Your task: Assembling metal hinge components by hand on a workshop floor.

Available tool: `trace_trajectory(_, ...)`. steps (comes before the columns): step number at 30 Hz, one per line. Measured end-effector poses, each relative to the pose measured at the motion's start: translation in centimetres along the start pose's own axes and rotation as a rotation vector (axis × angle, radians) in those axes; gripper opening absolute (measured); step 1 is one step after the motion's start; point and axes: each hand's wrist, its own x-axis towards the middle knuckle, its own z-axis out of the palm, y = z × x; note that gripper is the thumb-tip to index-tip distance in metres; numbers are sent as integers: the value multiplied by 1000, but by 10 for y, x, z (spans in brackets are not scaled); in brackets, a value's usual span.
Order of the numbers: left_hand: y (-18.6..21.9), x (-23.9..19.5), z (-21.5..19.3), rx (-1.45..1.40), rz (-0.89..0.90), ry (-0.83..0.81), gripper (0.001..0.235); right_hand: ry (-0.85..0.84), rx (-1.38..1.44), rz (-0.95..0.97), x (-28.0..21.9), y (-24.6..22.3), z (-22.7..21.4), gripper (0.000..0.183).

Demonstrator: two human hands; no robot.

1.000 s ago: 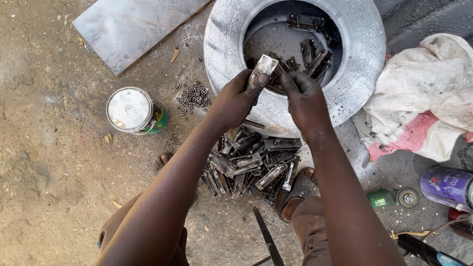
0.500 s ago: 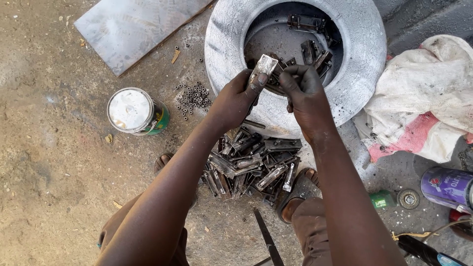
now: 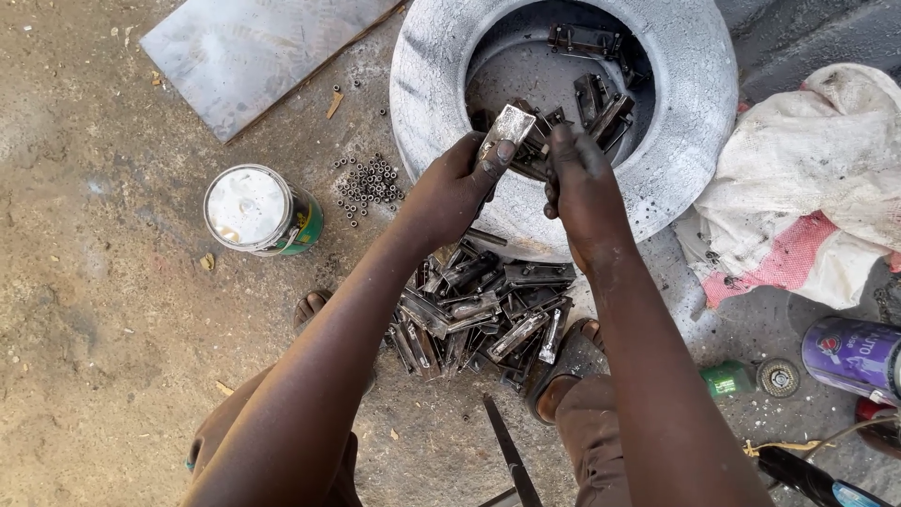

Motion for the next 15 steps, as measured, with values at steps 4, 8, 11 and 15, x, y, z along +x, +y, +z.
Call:
trace_trajectory(4, 1, -1, 0, -2, 0, 0, 81, 15, -111, -100, 8, 12, -6, 26)
trace_trajectory(8, -2, 1, 1, -9, -6, -7, 81, 61, -271, -314, 8, 16, -6, 22)
trace_trajectory(11, -3, 1, 1, 1, -10, 0, 82, 15, -186, -254, 9, 17, -7, 22)
trace_trajectory(15, 1, 1, 1, -7, -5, -2, 82, -29, -49, -138, -7, -8, 2, 36)
